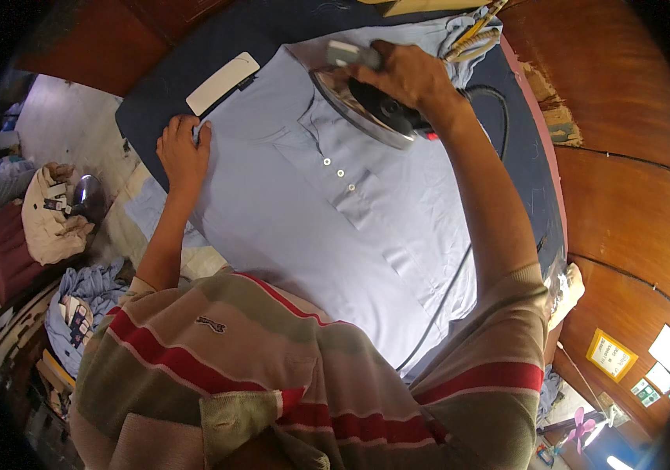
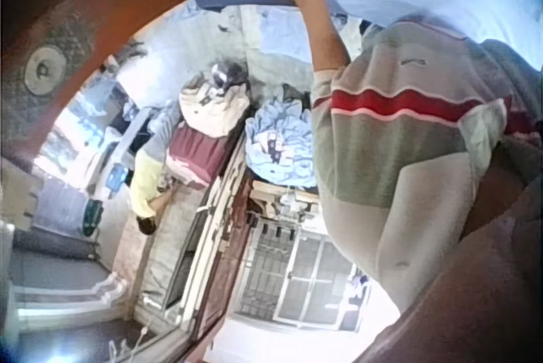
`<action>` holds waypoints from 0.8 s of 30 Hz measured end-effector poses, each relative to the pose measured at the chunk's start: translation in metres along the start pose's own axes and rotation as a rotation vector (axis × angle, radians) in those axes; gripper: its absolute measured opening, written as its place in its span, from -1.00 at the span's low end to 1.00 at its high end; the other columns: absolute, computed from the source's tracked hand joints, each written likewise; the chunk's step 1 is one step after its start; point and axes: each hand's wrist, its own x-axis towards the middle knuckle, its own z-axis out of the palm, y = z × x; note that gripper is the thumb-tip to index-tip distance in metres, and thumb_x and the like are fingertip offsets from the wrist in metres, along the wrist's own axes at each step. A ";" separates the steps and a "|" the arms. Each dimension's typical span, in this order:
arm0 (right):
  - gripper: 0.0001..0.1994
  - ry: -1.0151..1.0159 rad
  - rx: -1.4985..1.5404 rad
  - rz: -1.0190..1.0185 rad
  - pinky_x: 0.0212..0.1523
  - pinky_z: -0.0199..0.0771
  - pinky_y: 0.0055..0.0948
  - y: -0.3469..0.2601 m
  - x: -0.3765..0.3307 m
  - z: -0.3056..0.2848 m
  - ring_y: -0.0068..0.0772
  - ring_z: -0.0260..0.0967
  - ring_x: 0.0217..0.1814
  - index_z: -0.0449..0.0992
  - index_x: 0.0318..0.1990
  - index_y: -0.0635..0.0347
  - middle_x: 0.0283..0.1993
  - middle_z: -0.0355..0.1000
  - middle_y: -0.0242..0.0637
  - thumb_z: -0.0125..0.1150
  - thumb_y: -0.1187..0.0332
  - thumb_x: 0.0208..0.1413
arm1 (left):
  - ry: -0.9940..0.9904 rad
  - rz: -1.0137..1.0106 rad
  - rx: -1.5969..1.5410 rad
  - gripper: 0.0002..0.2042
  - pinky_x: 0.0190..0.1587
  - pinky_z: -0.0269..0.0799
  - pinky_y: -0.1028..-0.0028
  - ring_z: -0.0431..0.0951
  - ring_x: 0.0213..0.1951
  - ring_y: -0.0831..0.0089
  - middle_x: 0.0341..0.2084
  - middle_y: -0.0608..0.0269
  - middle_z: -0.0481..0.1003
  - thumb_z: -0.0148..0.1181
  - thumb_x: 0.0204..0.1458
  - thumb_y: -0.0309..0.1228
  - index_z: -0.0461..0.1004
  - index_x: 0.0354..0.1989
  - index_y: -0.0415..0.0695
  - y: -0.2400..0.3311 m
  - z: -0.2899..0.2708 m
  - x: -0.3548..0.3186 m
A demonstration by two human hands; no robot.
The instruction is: The person irons a blue shirt by moving an iron across its surface, pressing different sections, and smoothing the fabric by hand on a padded worktable.
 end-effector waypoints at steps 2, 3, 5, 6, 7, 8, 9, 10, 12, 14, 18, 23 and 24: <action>-0.40 -0.088 -0.025 0.015 -0.26 0.48 -0.22 -0.001 -0.029 -0.002 -0.02 0.49 -0.31 0.46 -0.10 0.09 -0.43 0.50 -0.05 0.02 -0.25 -0.07 | -0.001 -0.009 0.004 -0.82 -0.08 0.18 0.29 0.39 -0.16 0.30 -0.26 0.29 0.43 0.13 -0.03 -0.26 0.47 -0.35 -0.09 -0.001 0.000 -0.003; -0.40 -0.114 -0.056 0.018 -0.29 0.49 -0.23 -0.003 -0.044 -0.004 -0.04 0.50 -0.35 0.47 -0.12 0.09 -0.47 0.50 -0.07 0.04 -0.25 -0.09 | 0.003 -0.007 0.008 -0.82 -0.08 0.18 0.29 0.39 -0.16 0.30 -0.26 0.29 0.43 0.13 -0.03 -0.26 0.47 -0.35 -0.09 -0.001 0.000 -0.002; -0.39 -0.069 -0.053 -0.099 -0.32 0.50 -0.21 0.011 -0.065 0.013 -0.08 0.50 -0.40 0.50 -0.14 0.07 -0.49 0.49 -0.07 0.06 -0.26 -0.12 | 0.016 0.013 0.019 -0.81 -0.10 0.21 0.30 0.40 -0.19 0.28 -0.29 0.29 0.43 0.14 -0.03 -0.25 0.45 -0.34 -0.10 0.000 0.000 0.000; -0.41 -0.044 -0.033 -0.138 -0.37 0.49 -0.23 0.010 -0.066 0.014 -0.06 0.48 -0.46 0.49 -0.17 0.14 -0.54 0.47 -0.05 0.08 -0.21 -0.11 | 0.021 0.026 0.027 -0.80 -0.12 0.22 0.30 0.41 -0.21 0.27 -0.30 0.29 0.43 0.14 -0.03 -0.25 0.44 -0.34 -0.11 0.001 0.000 0.000; -0.43 -0.020 -0.013 -0.174 -0.42 0.48 -0.26 0.005 -0.067 0.013 -0.05 0.46 -0.52 0.49 -0.19 0.21 -0.59 0.45 -0.03 0.11 -0.17 -0.09 | 0.009 0.008 0.034 -0.80 -0.12 0.22 0.30 0.41 -0.21 0.27 -0.29 0.29 0.43 0.14 -0.04 -0.24 0.45 -0.34 -0.10 0.002 0.001 -0.001; -0.42 -0.004 -0.050 -0.208 -0.42 0.49 -0.26 0.002 -0.065 0.014 -0.05 0.46 -0.52 0.48 -0.18 0.21 -0.59 0.45 -0.04 0.10 -0.17 -0.09 | -0.003 -0.008 0.040 -0.80 -0.12 0.22 0.30 0.41 -0.22 0.27 -0.29 0.30 0.44 0.15 -0.05 -0.24 0.46 -0.34 -0.09 0.002 0.001 -0.001; -0.41 0.018 -0.084 -0.242 -0.42 0.49 -0.26 -0.001 -0.059 0.015 -0.05 0.46 -0.52 0.48 -0.17 0.21 -0.59 0.45 -0.04 0.10 -0.18 -0.08 | -0.010 -0.020 0.049 -0.80 -0.13 0.22 0.31 0.41 -0.22 0.28 -0.29 0.30 0.44 0.15 -0.06 -0.24 0.47 -0.35 -0.08 0.002 0.000 -0.002; -0.41 0.040 -0.114 -0.268 -0.42 0.50 -0.26 -0.003 -0.054 0.015 -0.06 0.46 -0.52 0.48 -0.17 0.22 -0.58 0.45 -0.04 0.09 -0.19 -0.08 | -0.007 0.003 0.070 -0.78 -0.16 0.24 0.30 0.43 -0.24 0.27 -0.30 0.29 0.44 0.15 -0.05 -0.21 0.47 -0.33 -0.08 -0.001 0.002 0.000; -0.40 0.055 -0.097 -0.298 -0.39 0.51 -0.25 -0.009 -0.043 0.013 -0.07 0.47 -0.50 0.48 -0.13 0.19 -0.56 0.47 -0.05 0.06 -0.20 -0.06 | 0.014 -0.003 0.065 -0.75 -0.15 0.24 0.30 0.43 -0.23 0.27 -0.30 0.28 0.45 0.15 -0.05 -0.17 0.47 -0.32 -0.08 0.000 0.000 0.000; -0.41 0.039 -0.080 -0.278 -0.37 0.52 -0.26 -0.009 -0.039 0.016 -0.08 0.48 -0.48 0.48 -0.13 0.16 -0.56 0.47 -0.06 0.05 -0.20 -0.06 | 0.039 0.013 -0.032 -0.69 -0.13 0.24 0.28 0.44 -0.21 0.26 -0.28 0.25 0.45 0.14 -0.03 -0.12 0.45 -0.24 -0.08 -0.002 0.002 0.002; -0.43 -0.034 -0.088 -0.269 -0.36 0.52 -0.27 -0.001 -0.052 0.015 -0.10 0.47 -0.48 0.50 -0.14 0.12 -0.56 0.47 -0.07 0.03 -0.20 -0.06 | 0.256 0.147 0.033 -0.63 -0.12 0.24 0.23 0.44 -0.19 0.22 -0.24 0.21 0.45 0.15 -0.03 -0.15 0.40 -0.12 -0.09 0.006 -0.002 0.002; -0.49 -0.018 -0.032 -0.307 -0.43 0.48 -0.23 0.030 -0.102 0.020 -0.07 0.44 -0.54 0.51 -0.17 0.11 -0.59 0.45 -0.11 0.11 -0.13 -0.10 | -0.053 0.532 -0.310 -0.75 -0.12 0.23 0.24 0.42 -0.16 0.29 -0.20 0.27 0.45 0.14 -0.04 -0.30 0.44 -0.18 -0.06 0.092 0.010 -0.006; -0.50 -0.022 -0.023 -0.281 -0.44 0.47 -0.23 0.037 -0.117 0.020 -0.07 0.43 -0.55 0.51 -0.18 0.11 -0.61 0.44 -0.12 0.14 -0.11 -0.12 | -0.088 0.542 -0.273 -0.77 -0.08 0.23 0.23 0.42 -0.13 0.28 -0.19 0.28 0.45 0.13 -0.04 -0.33 0.44 -0.19 -0.06 0.111 0.014 -0.006</action>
